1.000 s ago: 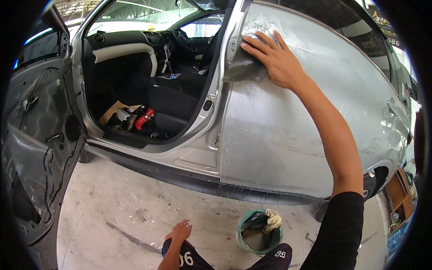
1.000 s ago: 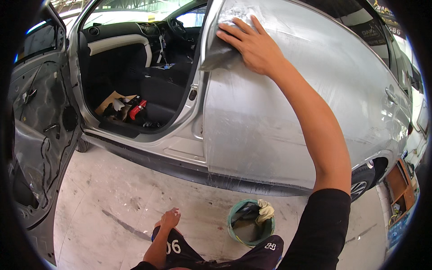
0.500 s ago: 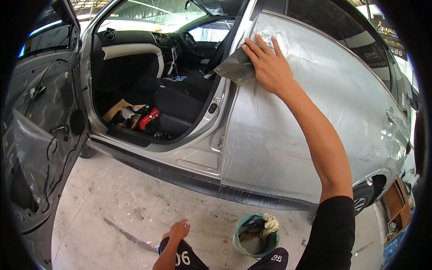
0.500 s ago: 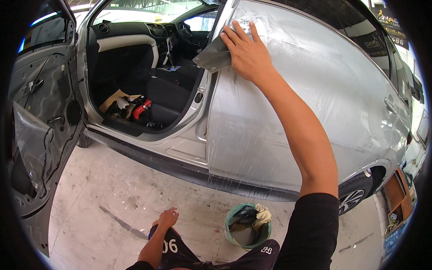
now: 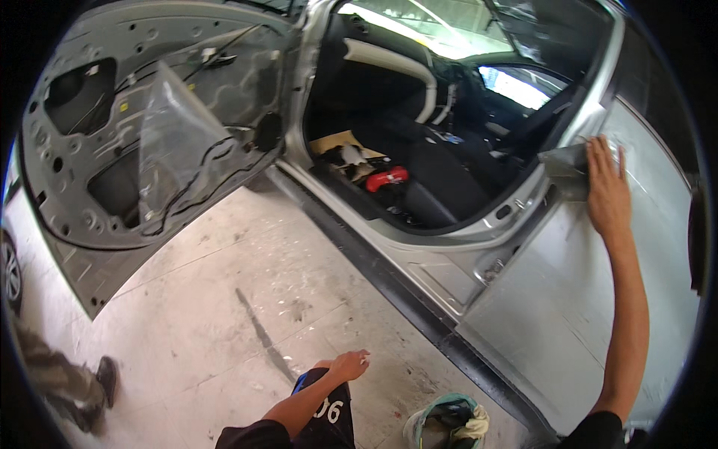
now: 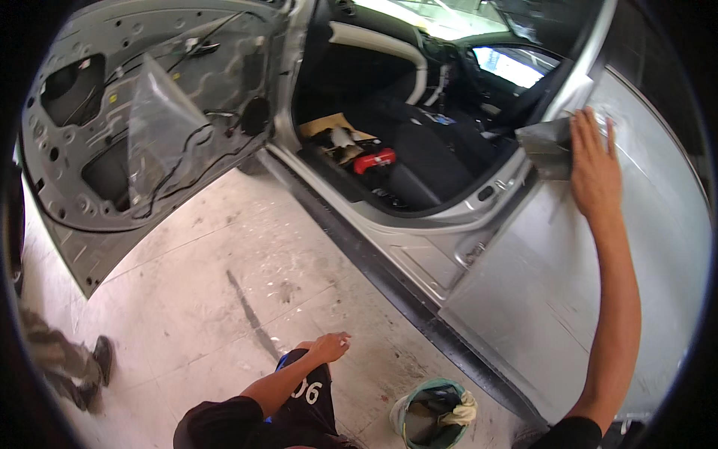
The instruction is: The person sands the exterior of a silver car door using a sanding block, dipping the block into a bucket of water and wiping the surface with their hand to check for smoothness.
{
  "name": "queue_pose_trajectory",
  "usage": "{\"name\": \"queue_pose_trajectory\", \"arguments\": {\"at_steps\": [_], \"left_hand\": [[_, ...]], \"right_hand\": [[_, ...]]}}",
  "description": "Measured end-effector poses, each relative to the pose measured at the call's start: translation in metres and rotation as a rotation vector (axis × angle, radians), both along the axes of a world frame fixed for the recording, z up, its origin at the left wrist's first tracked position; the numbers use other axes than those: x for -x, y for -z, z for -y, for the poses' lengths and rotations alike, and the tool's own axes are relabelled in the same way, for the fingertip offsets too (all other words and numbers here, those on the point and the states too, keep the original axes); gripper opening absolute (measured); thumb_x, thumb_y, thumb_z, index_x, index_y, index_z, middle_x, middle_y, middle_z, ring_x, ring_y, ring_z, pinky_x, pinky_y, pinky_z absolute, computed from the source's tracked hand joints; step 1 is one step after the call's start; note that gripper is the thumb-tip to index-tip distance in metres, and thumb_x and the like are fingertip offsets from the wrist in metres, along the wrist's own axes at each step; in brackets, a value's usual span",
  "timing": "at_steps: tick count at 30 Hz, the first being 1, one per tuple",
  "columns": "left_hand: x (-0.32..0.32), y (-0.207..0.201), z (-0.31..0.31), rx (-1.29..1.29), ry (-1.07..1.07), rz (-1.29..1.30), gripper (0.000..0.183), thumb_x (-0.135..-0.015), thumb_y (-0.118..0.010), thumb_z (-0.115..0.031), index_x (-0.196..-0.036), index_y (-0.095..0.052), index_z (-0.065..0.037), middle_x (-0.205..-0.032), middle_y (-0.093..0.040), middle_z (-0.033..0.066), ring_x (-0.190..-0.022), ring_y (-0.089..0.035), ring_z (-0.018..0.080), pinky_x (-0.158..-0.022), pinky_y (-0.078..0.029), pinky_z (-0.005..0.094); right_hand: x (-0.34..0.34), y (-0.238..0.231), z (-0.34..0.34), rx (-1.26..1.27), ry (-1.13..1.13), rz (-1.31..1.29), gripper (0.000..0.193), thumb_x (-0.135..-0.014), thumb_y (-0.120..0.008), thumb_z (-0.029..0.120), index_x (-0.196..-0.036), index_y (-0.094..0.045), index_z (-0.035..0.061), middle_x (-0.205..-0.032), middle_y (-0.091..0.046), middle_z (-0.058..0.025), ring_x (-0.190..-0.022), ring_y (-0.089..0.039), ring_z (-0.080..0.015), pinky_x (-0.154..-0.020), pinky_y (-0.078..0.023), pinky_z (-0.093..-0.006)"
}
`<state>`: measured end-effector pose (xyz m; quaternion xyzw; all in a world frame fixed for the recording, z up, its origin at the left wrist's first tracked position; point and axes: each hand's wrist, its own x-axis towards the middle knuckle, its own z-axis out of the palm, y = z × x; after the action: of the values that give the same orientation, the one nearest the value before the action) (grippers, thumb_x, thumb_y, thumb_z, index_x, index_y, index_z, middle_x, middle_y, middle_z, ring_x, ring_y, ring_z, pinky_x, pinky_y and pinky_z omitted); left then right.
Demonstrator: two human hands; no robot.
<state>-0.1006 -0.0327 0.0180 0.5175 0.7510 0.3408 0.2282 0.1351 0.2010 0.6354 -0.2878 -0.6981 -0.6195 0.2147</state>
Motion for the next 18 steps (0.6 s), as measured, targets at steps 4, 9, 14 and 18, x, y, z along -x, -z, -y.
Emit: {"name": "queue_pose_trajectory", "arguments": {"at_steps": [4, 9, 14, 18], "left_hand": [[0.000, 0.007, 0.014, 0.027, -0.038, 0.017, 0.037, -0.092, -0.058, -0.032, -0.124, -0.063, -0.013, -0.105, -0.073, 0.0131, -0.098, -0.069, 0.0357, -0.085, -0.054, 0.0481], [0.001, 0.001, 0.010, 0.036, -0.026, -0.002, 0.037, -0.092, -0.057, -0.032, -0.124, -0.063, -0.014, -0.105, -0.073, 0.0118, -0.096, -0.069, 0.0353, -0.085, -0.055, 0.0478], [0.000, 0.007, 0.006, -0.008, -0.033, 0.032, 0.037, -0.092, -0.057, -0.031, -0.124, -0.062, -0.012, -0.106, -0.072, 0.0161, -0.097, -0.068, 0.0386, -0.086, -0.054, 0.0505], [-0.003, 0.004, 0.004, -0.020, -0.020, 0.062, 0.036, -0.093, -0.057, -0.031, -0.122, -0.063, -0.012, -0.107, -0.071, 0.0163, -0.098, -0.068, 0.0385, -0.087, -0.054, 0.0501]], "right_hand": [[0.032, 0.016, 0.011, 0.028, -0.020, -0.019, 0.055, -0.090, -0.043, 0.003, -0.144, -0.044, -0.0022, -0.152, -0.042, -0.0149, -0.148, -0.030, -0.0257, -0.126, -0.014, -0.0442], [0.023, -0.008, 0.015, 0.055, 0.001, 0.006, 0.052, -0.088, -0.043, 0.000, -0.140, -0.048, -0.0034, -0.148, -0.045, -0.0151, -0.145, -0.033, -0.0271, -0.126, -0.014, -0.0445], [0.000, -0.009, -0.008, 0.135, -0.215, 0.142, 0.050, -0.084, -0.043, -0.003, -0.133, -0.052, -0.0043, -0.144, -0.048, -0.0174, -0.143, -0.036, -0.0292, -0.126, -0.015, -0.0462], [-0.003, -0.044, 0.001, 0.183, -0.213, 0.139, 0.048, -0.083, -0.044, -0.005, -0.129, -0.055, -0.0019, -0.139, -0.053, -0.0160, -0.142, -0.038, -0.0319, -0.126, -0.016, -0.0466]]}}
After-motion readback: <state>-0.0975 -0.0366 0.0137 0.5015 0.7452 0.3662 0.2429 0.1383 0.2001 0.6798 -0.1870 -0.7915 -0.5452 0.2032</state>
